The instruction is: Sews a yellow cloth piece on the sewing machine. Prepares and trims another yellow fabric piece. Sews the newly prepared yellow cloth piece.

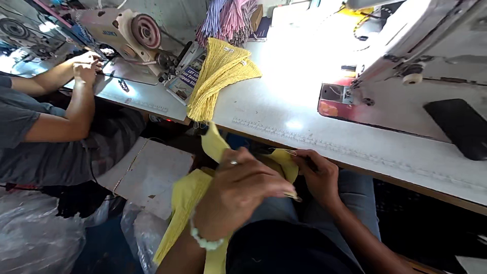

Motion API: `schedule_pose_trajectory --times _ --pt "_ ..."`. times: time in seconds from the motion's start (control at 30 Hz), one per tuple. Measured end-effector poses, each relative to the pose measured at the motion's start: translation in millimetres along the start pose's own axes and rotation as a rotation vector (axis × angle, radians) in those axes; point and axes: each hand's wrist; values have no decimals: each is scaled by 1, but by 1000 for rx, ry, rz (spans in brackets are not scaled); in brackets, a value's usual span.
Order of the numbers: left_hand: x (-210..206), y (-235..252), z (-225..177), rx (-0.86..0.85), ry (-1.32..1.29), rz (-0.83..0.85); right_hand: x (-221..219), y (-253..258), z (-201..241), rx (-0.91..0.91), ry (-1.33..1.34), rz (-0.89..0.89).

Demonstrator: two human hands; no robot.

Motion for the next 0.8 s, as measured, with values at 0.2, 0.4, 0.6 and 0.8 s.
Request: schedule_pose_trajectory --times 0.2,0.4,0.6,0.8 --pt "-37 50 19 30 -165 64 51 46 53 -5 469 7" --pt "-45 76 15 50 -241 -58 73 64 64 -9 645 45" --pt "-44 83 10 212 -223 -9 80 64 55 74 567 57" --pt "-38 83 7 360 -186 55 83 62 51 179 414 80"
Point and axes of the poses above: each hand's wrist, its own y-axis towards the middle knuckle, its own x-axis out of the back of the hand, z = x × y, and after that the axes turned 15 degrees about -y, right-handed
